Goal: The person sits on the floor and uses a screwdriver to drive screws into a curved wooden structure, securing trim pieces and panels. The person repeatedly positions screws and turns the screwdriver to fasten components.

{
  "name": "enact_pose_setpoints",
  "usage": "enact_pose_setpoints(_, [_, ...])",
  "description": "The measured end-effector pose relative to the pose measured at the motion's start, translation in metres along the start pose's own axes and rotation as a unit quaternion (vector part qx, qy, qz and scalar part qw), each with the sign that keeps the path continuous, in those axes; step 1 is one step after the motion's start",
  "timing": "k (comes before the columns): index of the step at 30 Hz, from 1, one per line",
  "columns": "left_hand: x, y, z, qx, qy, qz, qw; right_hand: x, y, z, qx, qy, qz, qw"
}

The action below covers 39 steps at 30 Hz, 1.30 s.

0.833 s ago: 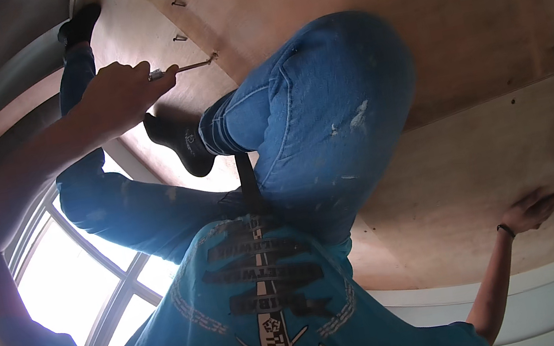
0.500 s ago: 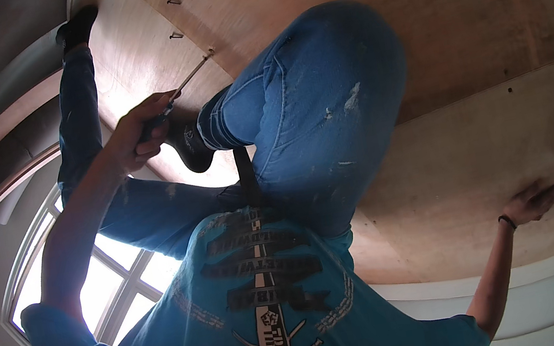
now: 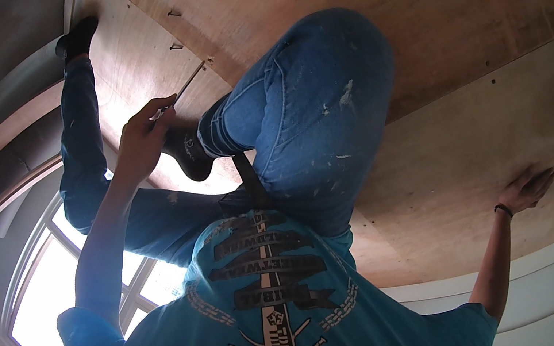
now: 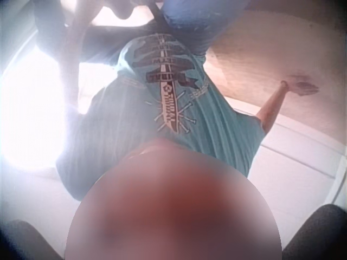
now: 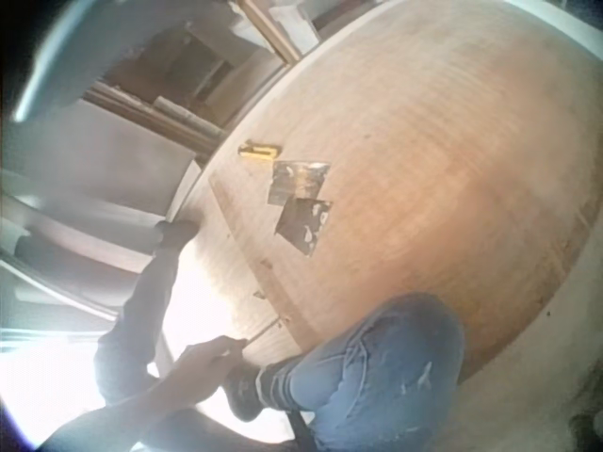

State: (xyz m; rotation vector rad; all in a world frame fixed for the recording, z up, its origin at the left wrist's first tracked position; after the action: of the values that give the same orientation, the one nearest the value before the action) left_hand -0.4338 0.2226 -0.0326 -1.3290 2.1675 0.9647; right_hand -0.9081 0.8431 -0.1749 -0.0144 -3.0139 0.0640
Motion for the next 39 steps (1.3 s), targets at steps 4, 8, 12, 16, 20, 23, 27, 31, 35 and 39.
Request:
enact_pose_setpoints(4, [0.005, -0.008, 0.013, -0.06, -0.004, -0.022, 0.998, 0.002, 0.009, 0.004, -0.001, 0.003, -0.007, 1.0])
enact_pose_setpoints(8, [0.007, -0.014, 0.019, -0.332, -0.046, -0.166, 0.928, 0.001, 0.004, 0.002, -0.001, -0.004, -0.006, 1.0])
enact_pose_setpoints(12, [0.009, 0.004, 0.013, -0.518, -0.055, -0.284, 0.805, -0.001, -0.001, -0.001, 0.004, -0.017, 0.005, 1.0])
enact_pose_setpoints(16, [0.026, -0.004, -0.004, -0.225, -0.114, -0.101, 0.963, -0.002, -0.003, -0.003, 0.001, -0.027, 0.012, 1.0])
enact_pose_setpoints(20, [0.039, 0.037, -0.015, 0.478, -0.171, 0.301, 0.807, -0.004, -0.003, -0.008, -0.007, -0.023, 0.018, 1.0])
enact_pose_setpoints(23, [0.058, 0.066, -0.027, 0.602, -0.211, 0.402, 0.657, -0.002, -0.001, -0.003, -0.009, -0.023, 0.01, 1.0])
enact_pose_setpoints(27, [0.055, 0.046, -0.019, 0.473, -0.243, 0.186, 0.826, -0.004, -0.013, -0.01, 0.015, -0.027, -0.002, 1.0])
enact_pose_setpoints(31, [0.034, 0.021, -0.007, -0.372, -0.123, -0.317, 0.864, -0.001, 0.003, -0.007, 0.011, -0.019, -0.032, 0.999])
enact_pose_setpoints(35, [0.011, 0.01, 0.024, -0.544, -0.024, -0.338, 0.767, -0.002, -0.004, -0.005, -0.007, -0.03, -0.001, 1.0])
enact_pose_setpoints(39, [0.004, 0.003, 0.041, -0.658, -0.011, -0.303, 0.689, -0.006, -0.01, -0.012, 0.003, -0.029, 0.008, 1.0])
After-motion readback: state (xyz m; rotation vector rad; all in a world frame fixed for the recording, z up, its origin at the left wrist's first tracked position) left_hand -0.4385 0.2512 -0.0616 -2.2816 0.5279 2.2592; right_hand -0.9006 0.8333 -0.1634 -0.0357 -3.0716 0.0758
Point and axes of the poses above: each hand's wrist, its own x-axis towards the middle knuckle, its own z-axis out of the palm, y = z × x, the point moved 6 cm from there along x, towards the middle knuckle, and after that the axes turned 15 degrees about z, right-handed, at the moved point
